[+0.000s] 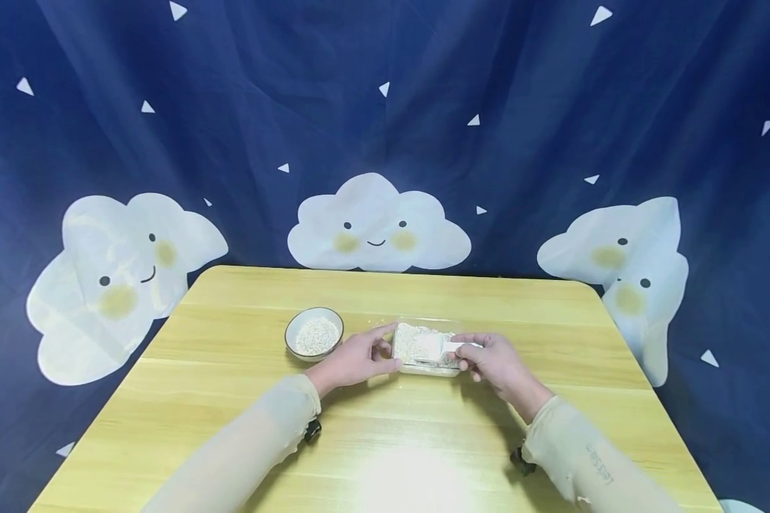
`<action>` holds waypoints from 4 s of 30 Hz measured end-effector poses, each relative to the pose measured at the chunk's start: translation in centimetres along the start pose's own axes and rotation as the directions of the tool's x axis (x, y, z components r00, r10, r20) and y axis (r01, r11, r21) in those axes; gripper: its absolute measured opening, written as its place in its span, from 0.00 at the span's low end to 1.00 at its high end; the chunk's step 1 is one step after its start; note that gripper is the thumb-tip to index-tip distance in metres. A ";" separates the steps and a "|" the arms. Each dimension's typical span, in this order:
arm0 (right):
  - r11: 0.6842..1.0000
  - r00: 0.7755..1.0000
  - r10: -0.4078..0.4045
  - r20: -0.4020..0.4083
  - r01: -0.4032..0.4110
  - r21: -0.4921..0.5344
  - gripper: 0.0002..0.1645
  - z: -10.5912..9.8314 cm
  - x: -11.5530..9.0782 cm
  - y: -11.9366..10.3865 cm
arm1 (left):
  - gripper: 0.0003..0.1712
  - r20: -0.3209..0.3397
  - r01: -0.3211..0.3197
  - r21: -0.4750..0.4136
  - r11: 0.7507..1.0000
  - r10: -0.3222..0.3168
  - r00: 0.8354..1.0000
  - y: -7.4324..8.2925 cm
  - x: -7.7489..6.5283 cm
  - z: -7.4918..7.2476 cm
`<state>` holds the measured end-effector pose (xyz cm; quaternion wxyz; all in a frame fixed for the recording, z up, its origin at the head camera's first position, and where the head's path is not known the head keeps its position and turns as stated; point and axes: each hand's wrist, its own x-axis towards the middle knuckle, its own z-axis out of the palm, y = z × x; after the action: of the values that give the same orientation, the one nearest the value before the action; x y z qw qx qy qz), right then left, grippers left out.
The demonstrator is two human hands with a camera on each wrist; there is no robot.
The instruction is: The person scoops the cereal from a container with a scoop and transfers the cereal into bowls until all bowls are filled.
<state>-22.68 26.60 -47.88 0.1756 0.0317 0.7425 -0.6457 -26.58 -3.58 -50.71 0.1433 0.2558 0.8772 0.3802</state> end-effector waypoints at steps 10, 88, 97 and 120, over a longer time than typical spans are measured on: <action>0.997 0.998 -0.041 -0.044 0.044 0.060 0.34 0.1 -0.3 0.8 | 0.54 0.007 0.000 0.022 1.000 -0.001 1.000 0.1 0.0 -0.2; 0.965 0.978 -0.208 0.007 0.207 -0.159 0.23 15.4 5.0 -7.0 | 0.61 -0.326 0.195 0.173 0.965 -0.131 0.936 -9.8 -9.4 -8.1; 0.885 0.947 -0.319 0.014 0.304 -0.353 0.20 16.7 4.4 -7.5 | 0.62 -0.319 0.195 0.153 0.969 -0.139 0.938 -9.7 -9.6 -8.3; 0.679 0.832 -0.553 0.052 0.486 -0.550 0.23 17.6 5.9 -7.4 | 0.60 -0.316 0.172 0.162 0.972 -0.114 0.942 -9.4 -9.7 -8.5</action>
<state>-26.38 7.23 -44.50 -0.0577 -0.1932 0.8808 -0.4285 -25.53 -19.49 -51.39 0.0090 0.1420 0.9368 0.3196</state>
